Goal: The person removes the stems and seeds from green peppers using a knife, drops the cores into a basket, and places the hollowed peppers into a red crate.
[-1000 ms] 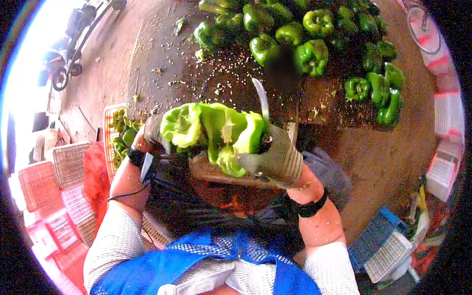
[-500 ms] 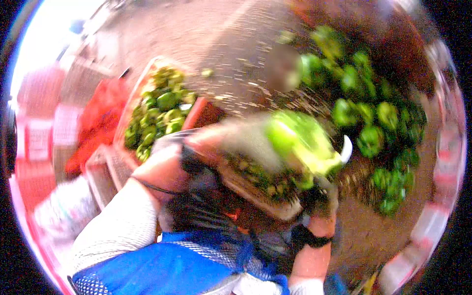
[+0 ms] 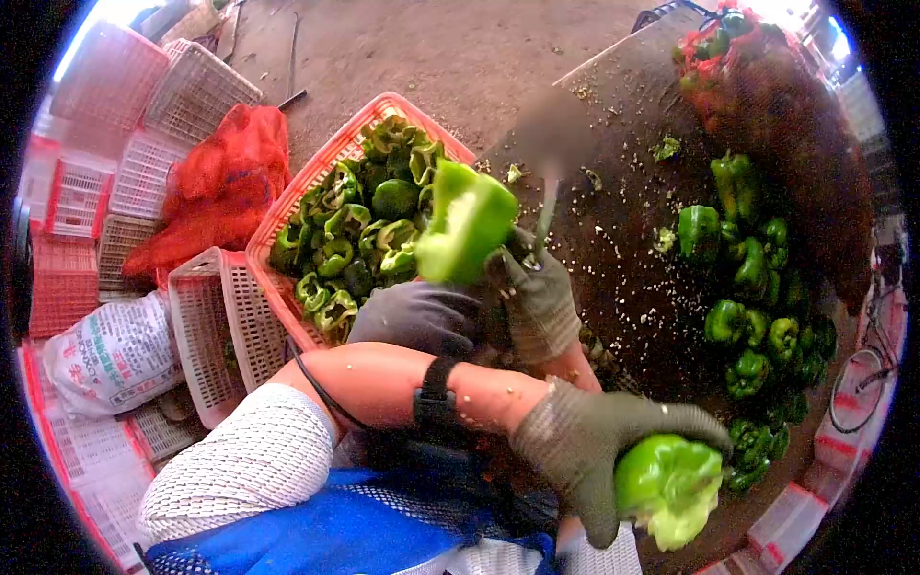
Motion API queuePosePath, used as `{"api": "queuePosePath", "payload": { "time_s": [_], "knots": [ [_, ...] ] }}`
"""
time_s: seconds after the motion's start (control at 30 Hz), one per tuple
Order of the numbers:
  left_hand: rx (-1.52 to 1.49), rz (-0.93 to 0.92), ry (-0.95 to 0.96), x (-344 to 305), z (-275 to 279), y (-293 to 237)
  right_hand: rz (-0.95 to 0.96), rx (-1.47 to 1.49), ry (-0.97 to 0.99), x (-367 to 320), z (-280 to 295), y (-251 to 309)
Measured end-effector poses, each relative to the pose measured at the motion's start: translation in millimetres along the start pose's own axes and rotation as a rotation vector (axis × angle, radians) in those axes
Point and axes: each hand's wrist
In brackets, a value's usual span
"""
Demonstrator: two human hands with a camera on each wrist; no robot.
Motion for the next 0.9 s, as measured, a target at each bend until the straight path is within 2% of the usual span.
{"api": "queuePosePath", "payload": {
  "time_s": [0.1, 0.17, 0.23, 0.33, 0.37, 0.43, 0.5, 0.53, 0.57, 0.6, 0.63, 0.67, 0.7, 0.73, 0.77, 0.83, 0.87, 0.9],
  "knots": [
    [-0.005, -0.037, -0.254, -6, 18, -7, -0.017, 0.181, 0.100, 17, 26, -12],
    [-0.022, 0.062, -0.361, -12, 39, -45, -0.046, 0.333, 0.209, 10, 85, -39],
    [0.128, -0.006, -0.515, -12, 60, -47, -0.057, 0.487, 0.288, -18, 140, -57],
    [0.161, 0.050, -0.582, -10, 80, -47, -0.115, 0.556, -0.112, -86, 144, -26],
    [0.129, 0.058, -0.587, -7, 80, -42, -0.042, 0.564, -0.138, -94, 144, -20],
    [0.017, 0.114, -0.466, 1, 68, -38, 0.061, 0.557, -0.196, -107, 148, -8],
    [0.254, 0.176, -0.230, 7, 72, -19, 0.127, 0.393, -0.214, -112, 153, 3],
    [0.379, 0.116, -0.148, 12, 73, -14, 0.161, 0.298, -0.211, -113, 156, 7],
    [0.346, 0.112, -0.138, 17, 66, -18, 0.172, -0.011, -0.382, -115, 144, 20],
    [0.445, 0.123, -0.177, 15, 72, -6, 0.261, -0.054, -0.400, -118, 143, 22],
    [0.678, 0.067, -0.160, 19, 76, -2, 0.343, -0.099, -0.408, -121, 145, 22],
    [0.912, 0.008, -0.151, 24, 79, 3, 0.335, -0.175, -0.438, -129, 148, 29],
    [1.268, -0.124, -0.078, 29, 75, 2, 0.327, -0.277, -0.474, -132, 154, 27],
    [1.128, 0.066, -0.243, 26, 69, 9, 0.351, -0.287, -0.511, -135, 163, 20],
    [1.078, 0.141, -0.322, 27, 76, 28, 0.361, -0.289, -0.543, -137, 172, 15],
    [1.070, 0.555, -0.481, 38, 64, 41, 0.345, -0.351, -0.643, -142, 186, 14],
    [0.857, 0.609, -0.534, 45, 48, 35, 0.326, -0.377, -0.692, -143, 191, 13],
    [0.673, 0.706, -0.576, 47, 50, 46, 0.352, -0.272, -0.755, -142, 194, 9]
  ]
}}
Point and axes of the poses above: each hand's wrist, its own x-axis towards the middle knuckle, its own z-axis out of the back of the hand, y = z × x, and after that the axes turned 8 degrees about -y, right-handed
